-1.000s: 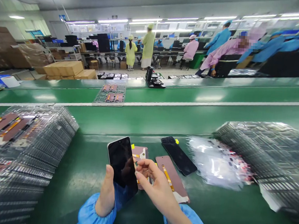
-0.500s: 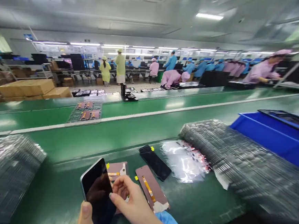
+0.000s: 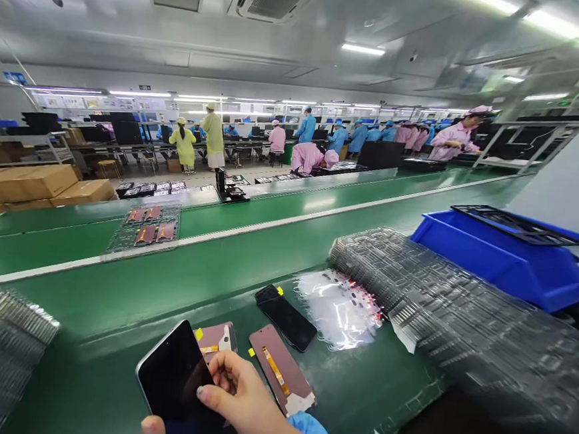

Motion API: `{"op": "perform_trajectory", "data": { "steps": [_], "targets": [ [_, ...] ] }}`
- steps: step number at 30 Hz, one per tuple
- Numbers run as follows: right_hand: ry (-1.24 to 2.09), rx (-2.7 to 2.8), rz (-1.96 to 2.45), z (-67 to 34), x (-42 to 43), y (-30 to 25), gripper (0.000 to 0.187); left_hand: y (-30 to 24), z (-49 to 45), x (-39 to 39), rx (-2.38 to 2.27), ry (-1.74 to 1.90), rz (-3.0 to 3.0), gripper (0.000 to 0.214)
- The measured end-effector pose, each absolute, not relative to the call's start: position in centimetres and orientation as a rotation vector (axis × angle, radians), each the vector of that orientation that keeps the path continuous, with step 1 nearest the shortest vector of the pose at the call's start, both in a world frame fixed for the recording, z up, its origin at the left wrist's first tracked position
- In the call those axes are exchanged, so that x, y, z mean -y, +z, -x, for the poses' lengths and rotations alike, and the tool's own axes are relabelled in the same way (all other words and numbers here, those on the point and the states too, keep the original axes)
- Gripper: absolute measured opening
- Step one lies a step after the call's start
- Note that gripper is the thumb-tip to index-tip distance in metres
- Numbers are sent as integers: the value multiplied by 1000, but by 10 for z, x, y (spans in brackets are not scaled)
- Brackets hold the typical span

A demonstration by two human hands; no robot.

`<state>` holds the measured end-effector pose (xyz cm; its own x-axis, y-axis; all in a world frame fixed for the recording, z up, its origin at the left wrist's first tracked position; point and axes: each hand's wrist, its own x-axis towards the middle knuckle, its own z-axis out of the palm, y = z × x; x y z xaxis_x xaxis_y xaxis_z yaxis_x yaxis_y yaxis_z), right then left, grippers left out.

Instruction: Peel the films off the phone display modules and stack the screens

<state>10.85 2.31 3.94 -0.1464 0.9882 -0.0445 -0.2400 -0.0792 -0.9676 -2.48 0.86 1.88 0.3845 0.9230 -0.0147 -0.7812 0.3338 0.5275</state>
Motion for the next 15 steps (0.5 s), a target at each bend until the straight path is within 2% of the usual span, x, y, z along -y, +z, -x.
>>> {"op": "perform_trajectory", "data": {
  "steps": [8, 15],
  "targets": [
    [1551, 1032, 1014, -114, -18, 31, 54, 13, 29, 3, -347, 1065, -476, 56],
    [1648, 928, 985, -116, -17, 30, 55, 18, 25, -5, -315, 1116, -417, 56]
  ]
}}
